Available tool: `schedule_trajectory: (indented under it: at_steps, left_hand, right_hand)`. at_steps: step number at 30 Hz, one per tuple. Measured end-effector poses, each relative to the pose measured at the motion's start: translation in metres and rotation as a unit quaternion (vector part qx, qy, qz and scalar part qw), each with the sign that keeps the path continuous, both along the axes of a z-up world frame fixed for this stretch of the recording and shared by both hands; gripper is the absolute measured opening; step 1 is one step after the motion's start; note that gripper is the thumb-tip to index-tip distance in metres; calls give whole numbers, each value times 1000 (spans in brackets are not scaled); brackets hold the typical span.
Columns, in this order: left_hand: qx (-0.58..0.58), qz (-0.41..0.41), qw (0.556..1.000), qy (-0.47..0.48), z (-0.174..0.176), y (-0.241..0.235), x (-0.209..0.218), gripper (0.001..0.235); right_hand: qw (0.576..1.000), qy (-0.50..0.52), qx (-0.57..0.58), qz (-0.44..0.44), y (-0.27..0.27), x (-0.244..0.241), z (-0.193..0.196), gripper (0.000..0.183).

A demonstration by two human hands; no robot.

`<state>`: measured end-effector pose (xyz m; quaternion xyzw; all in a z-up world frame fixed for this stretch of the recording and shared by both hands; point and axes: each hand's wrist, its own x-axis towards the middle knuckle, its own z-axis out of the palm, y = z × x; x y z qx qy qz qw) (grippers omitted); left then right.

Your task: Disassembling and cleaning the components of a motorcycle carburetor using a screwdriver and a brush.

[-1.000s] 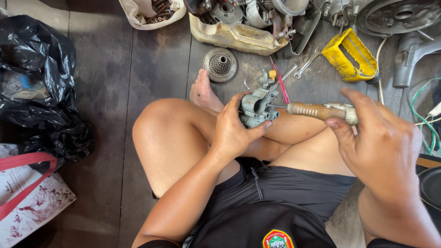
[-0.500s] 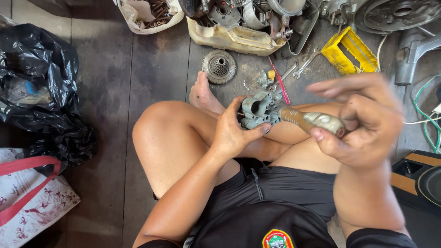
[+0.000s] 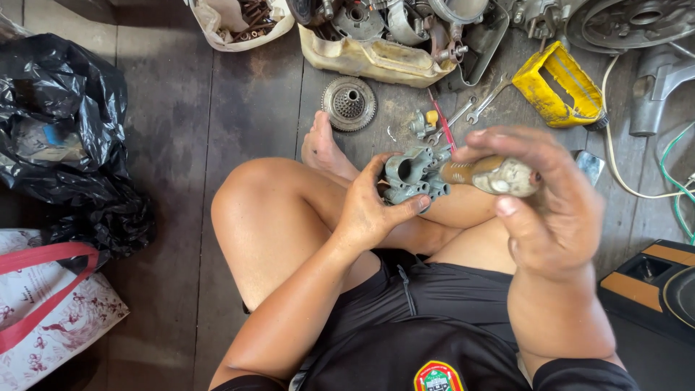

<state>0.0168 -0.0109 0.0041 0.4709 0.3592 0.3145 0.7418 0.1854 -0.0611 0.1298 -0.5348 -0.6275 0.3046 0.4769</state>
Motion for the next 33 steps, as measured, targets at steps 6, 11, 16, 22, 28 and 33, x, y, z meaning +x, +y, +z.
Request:
schedule_trajectory:
  at_steps: [6, 11, 16, 22, 28, 33]
  left_hand:
    - [23, 3, 1000, 5, 5, -1, -1, 66]
    - [54, 25, 997, 41, 6, 0, 0, 67]
    - [152, 63, 981, 105, 11, 1, 0, 72]
    - [193, 102, 963, 158, 9, 0, -1, 74]
    - [258, 109, 945, 166, 13, -3, -1, 75]
    - [320, 104, 909, 247, 10, -8, 2, 76]
  right_hand:
    - [923, -366, 80, -82, -1, 8, 11, 58]
    - [901, -434, 12, -13, -7, 8, 40, 35]
    - [797, -596, -6, -100, -33, 24, 37, 59]
    - [721, -683, -88, -72, -46, 37, 21, 69]
    - [806, -574, -105, -102, -60, 37, 5, 33]
    - [874, -303, -340, -170, -73, 44, -27, 21]
